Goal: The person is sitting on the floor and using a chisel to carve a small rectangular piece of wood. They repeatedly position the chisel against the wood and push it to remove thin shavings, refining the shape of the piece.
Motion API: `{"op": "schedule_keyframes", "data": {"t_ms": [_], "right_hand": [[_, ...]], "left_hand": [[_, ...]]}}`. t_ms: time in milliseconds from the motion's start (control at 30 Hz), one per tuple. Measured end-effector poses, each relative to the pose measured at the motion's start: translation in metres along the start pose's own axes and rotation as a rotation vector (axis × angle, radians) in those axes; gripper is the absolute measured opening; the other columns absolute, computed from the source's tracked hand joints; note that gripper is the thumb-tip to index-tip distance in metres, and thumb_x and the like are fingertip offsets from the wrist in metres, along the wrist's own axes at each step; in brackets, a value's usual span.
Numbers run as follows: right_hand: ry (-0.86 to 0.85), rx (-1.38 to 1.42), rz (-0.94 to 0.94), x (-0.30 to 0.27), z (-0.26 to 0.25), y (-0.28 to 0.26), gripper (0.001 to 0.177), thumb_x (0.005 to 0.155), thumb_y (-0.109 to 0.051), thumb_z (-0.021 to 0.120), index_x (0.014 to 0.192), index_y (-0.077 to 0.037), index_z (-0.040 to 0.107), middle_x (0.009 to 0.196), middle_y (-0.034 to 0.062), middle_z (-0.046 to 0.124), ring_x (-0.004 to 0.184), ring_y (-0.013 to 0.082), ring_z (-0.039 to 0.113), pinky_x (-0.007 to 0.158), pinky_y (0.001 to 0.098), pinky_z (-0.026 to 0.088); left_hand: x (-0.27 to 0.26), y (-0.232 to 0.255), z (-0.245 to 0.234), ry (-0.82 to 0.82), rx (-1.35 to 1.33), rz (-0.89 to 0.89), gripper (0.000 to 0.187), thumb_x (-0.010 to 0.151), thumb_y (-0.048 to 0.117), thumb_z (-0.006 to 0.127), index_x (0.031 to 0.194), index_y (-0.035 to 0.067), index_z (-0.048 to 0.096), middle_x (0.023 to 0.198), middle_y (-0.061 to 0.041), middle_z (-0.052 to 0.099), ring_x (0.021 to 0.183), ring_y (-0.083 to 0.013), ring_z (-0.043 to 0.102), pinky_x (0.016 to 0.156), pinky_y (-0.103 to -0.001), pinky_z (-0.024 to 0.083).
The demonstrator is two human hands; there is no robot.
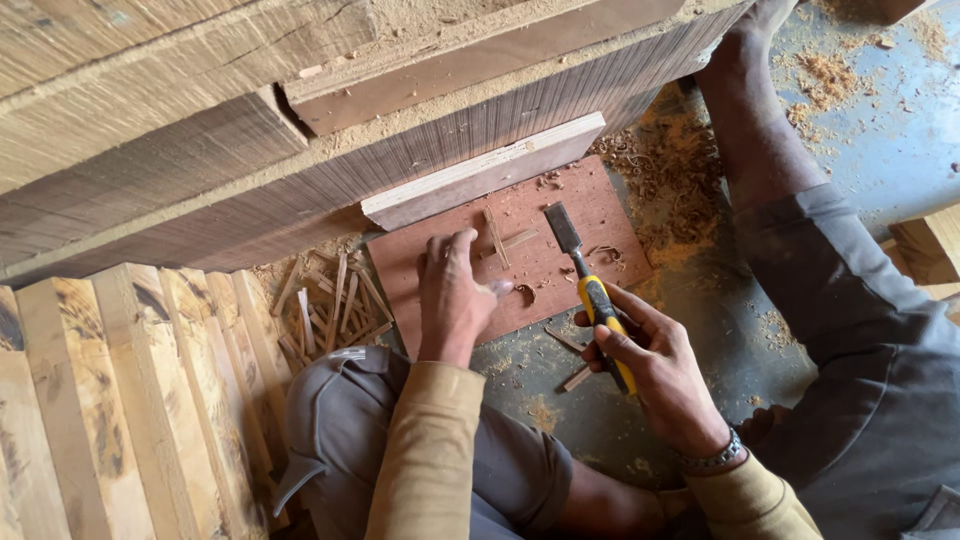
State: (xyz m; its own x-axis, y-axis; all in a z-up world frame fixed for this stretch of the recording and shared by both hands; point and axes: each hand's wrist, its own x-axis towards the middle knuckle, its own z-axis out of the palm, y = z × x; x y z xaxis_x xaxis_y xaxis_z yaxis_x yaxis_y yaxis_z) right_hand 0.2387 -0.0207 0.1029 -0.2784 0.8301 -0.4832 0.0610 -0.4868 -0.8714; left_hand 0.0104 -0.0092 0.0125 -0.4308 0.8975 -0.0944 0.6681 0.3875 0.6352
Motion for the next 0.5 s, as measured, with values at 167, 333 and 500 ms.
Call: {"op": "schedule_keyframes", "data": {"t_ms": [167, 333, 500], "right_hand": [[-0.007, 0.008, -0.004, 0.0, 0.0, 0.001, 0.056, 0.092, -0.005, 0.064, 0.147, 0.003, 0.054, 0.113, 0.0141, 0.073, 0.079, 0.0132, 0.065, 0.069, 0.03, 0.057], [-0.024, -0.01, 0.001, 0.0, 0.0, 0.004, 0.059, 0.093, -0.006, 0.063, 0.15, 0.0, 0.051, 0.115, 0.013, 0.074, 0.08, 0.0131, 0.066, 0.066, 0.0288, 0.056], [-0.055, -0.064, 0.024, -0.008, 0.006, 0.012, 0.06, 0.094, -0.01, 0.059, 0.152, -0.004, 0.047, 0.116, 0.0086, 0.074, 0.078, 0.0104, 0.064, 0.055, 0.0272, 0.053]], "left_hand": [[0.001, 0.003, 0.006, 0.104, 0.027, 0.0, 0.08, 0.058, 0.03, 0.097, 0.125, 0.009, 0.059, 0.124, -0.017, 0.058, 0.114, -0.0339, 0.056, 0.097, -0.046, 0.051], [0.005, -0.007, 0.019, 0.193, -0.026, -0.023, 0.071, 0.064, 0.034, 0.096, 0.121, 0.01, 0.062, 0.121, -0.013, 0.06, 0.114, -0.0324, 0.058, 0.098, -0.047, 0.05], [0.005, -0.013, 0.026, 0.233, -0.05, 0.03, 0.072, 0.062, 0.037, 0.095, 0.121, 0.011, 0.062, 0.121, -0.012, 0.058, 0.112, -0.032, 0.057, 0.095, -0.05, 0.048]]}}
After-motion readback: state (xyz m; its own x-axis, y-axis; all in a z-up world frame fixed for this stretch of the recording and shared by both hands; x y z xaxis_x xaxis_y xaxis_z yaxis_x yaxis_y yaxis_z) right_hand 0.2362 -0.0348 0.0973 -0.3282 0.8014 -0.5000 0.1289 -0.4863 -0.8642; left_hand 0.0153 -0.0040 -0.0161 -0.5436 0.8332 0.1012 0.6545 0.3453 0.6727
